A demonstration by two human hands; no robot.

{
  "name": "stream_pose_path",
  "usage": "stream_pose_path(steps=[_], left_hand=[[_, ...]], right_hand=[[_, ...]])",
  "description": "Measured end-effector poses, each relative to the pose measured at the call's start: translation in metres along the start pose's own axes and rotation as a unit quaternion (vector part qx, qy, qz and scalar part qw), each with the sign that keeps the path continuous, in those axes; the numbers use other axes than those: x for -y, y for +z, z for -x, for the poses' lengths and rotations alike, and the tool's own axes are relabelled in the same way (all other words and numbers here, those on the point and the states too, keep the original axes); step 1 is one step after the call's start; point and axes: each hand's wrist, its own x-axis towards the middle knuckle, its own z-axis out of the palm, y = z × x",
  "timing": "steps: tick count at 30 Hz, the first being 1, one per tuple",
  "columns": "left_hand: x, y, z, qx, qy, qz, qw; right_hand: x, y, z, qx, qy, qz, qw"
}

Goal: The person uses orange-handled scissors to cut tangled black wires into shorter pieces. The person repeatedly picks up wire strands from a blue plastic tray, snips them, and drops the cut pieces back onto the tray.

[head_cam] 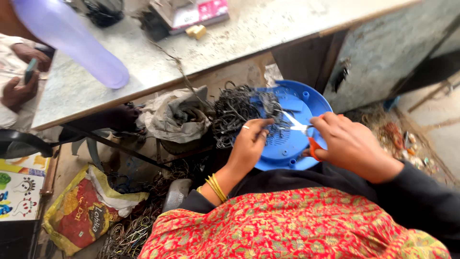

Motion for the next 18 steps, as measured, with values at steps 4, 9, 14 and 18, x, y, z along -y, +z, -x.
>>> stream_pose_path(steps=[4,9,14,18], left_hand=[[-0.007,-0.007,-0.013,-0.043,0.199,-0.298,0.932],[-0.001,0.007,-0.028,-0.004,0.115,-0.383,0.917],[0.012,0.008,-0.031,-0.045,0.111,-0.341,0.932],[0.016,0.004,-0.027,-0.057,0.075,-0.293,0.952]], right_hand=[[-0.007,-0.007,-0.003,0.041,0.069,0.031,0.996],[-0.021,-0.015,0.000,0.070,0.122,0.022,0.990],[-0.060,-0.018,0.003,0.057,0.199,0.118,0.971],[-0.083,-0.017,0.006,-0.018,0.216,0.100,0.971]])
